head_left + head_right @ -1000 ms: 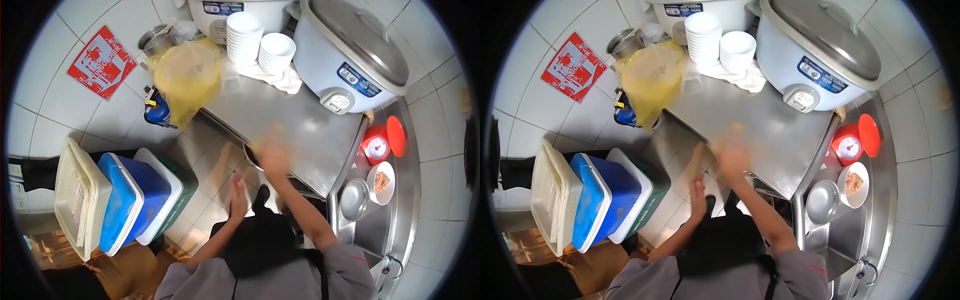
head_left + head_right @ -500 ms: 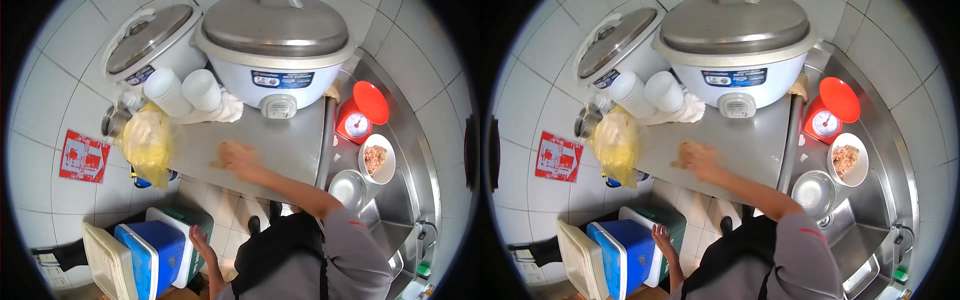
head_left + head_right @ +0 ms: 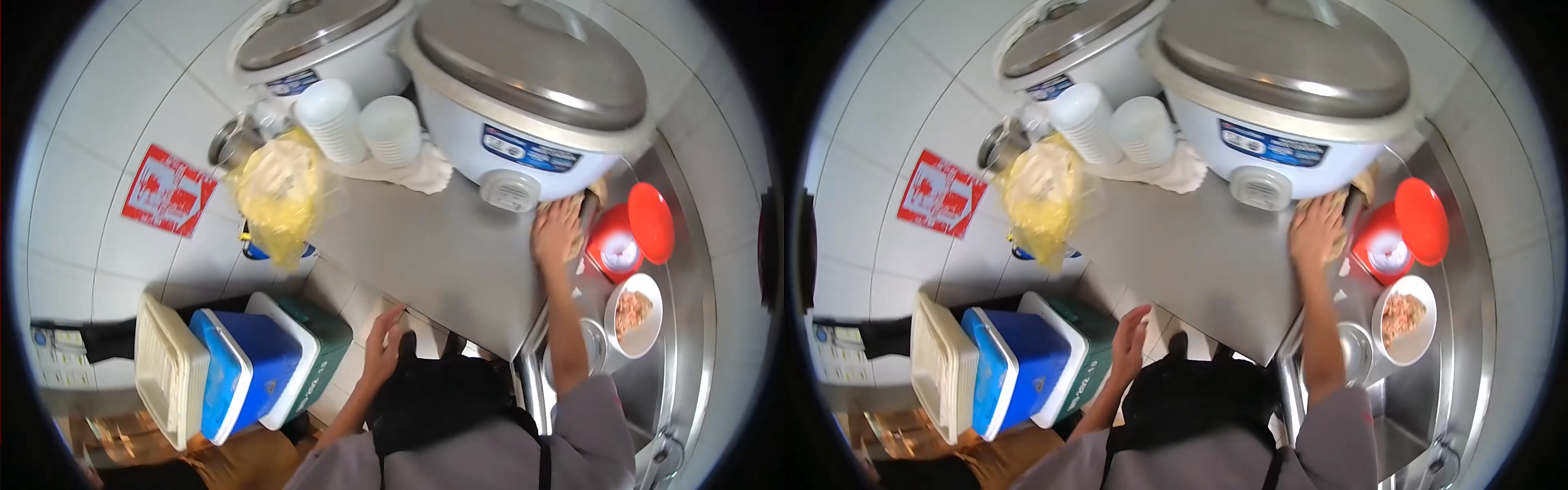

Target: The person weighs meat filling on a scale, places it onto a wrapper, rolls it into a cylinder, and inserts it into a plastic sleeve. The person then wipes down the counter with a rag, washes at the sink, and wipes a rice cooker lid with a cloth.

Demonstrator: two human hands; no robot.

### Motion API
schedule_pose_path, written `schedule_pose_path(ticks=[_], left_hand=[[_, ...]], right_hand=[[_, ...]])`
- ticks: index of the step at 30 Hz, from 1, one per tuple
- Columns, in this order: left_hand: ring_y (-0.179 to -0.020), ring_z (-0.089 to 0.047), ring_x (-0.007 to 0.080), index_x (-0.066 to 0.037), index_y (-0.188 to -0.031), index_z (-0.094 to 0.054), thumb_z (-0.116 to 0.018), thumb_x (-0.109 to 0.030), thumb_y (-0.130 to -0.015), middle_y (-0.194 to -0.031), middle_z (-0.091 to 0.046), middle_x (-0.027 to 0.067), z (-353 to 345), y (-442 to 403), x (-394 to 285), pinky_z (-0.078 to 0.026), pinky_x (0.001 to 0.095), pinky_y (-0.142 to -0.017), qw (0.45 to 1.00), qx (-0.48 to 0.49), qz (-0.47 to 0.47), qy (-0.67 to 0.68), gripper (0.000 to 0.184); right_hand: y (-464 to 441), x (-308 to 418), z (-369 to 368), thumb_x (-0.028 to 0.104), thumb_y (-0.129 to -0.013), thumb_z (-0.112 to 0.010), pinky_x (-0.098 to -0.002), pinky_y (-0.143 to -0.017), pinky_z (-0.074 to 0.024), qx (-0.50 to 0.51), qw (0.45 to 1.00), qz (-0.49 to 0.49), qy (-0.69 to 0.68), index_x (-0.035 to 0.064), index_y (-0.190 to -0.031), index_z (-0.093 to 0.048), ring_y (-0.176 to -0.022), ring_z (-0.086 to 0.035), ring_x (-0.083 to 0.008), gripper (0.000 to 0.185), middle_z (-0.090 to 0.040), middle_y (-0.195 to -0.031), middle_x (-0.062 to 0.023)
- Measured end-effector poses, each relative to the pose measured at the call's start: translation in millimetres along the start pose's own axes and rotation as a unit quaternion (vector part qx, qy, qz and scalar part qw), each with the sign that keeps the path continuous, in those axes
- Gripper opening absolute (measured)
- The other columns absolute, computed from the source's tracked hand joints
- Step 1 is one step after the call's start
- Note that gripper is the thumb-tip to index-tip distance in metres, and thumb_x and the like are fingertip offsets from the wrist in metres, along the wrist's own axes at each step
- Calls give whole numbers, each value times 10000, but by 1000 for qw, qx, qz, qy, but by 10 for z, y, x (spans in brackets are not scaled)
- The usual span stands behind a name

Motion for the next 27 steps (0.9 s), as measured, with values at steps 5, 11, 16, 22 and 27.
schedule_pose_path(ticks=[5,11,16,22,27], left_hand=[[-1282,-395,342,-23,-1318,-450,-462,-123,-931,-1352,-449,192,-412,-1024,-522,-293,398,-1072,976,30,-190,-105,399],[-1357,-290,312,-28,-1387,-363,-365,-290,-981,-1442,-348,177,-1157,-1892,-53,-179,431,-1126,836,195,-344,-380,484],[-1382,-254,271,-68,-1406,-352,-386,-393,-968,-1485,-299,139,-804,-1865,82,-139,465,-1130,795,304,-358,-385,546],[-1327,-371,249,-109,-1279,-547,-584,-230,-904,-1435,-407,99,775,-2546,-1386,-247,470,-1091,859,160,-411,-260,396],[-1085,-573,288,-55,-1167,-607,-548,-236,-914,-1147,-629,140,2608,-4366,-3253,-442,364,-901,839,-223,-469,-162,316]], right_hand=[[677,1602,321,219,-901,-478,-504,-1118,-169,83,964,153,-201,-19,-1394,-342,-1375,-222,-394,564,-282,-1488,-178],[1108,1606,239,161,-898,-521,-498,-1122,-161,163,917,225,-286,57,-1341,-455,-1388,-234,-333,460,-305,-1482,-152],[950,1108,530,65,-844,-570,-464,-1069,-302,77,939,247,-224,46,-1254,-545,-1263,-443,-347,411,-485,-1359,-146],[190,-137,575,78,-880,-545,-421,-1009,-378,-10,989,61,-137,-40,-1169,-582,-1185,-499,-345,314,-558,-1230,-228],[751,245,1346,119,-906,-561,-378,-857,-458,-63,958,-153,-235,-40,-1036,-635,-936,-594,-346,219,-637,-1000,-187]])
Point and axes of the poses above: each hand's wrist, its own y-axis away from the middle knuckle, its own z-axis out of the back of the hand, x = y × z, the point moved 8 cm from there along -y, towards the middle knuckle
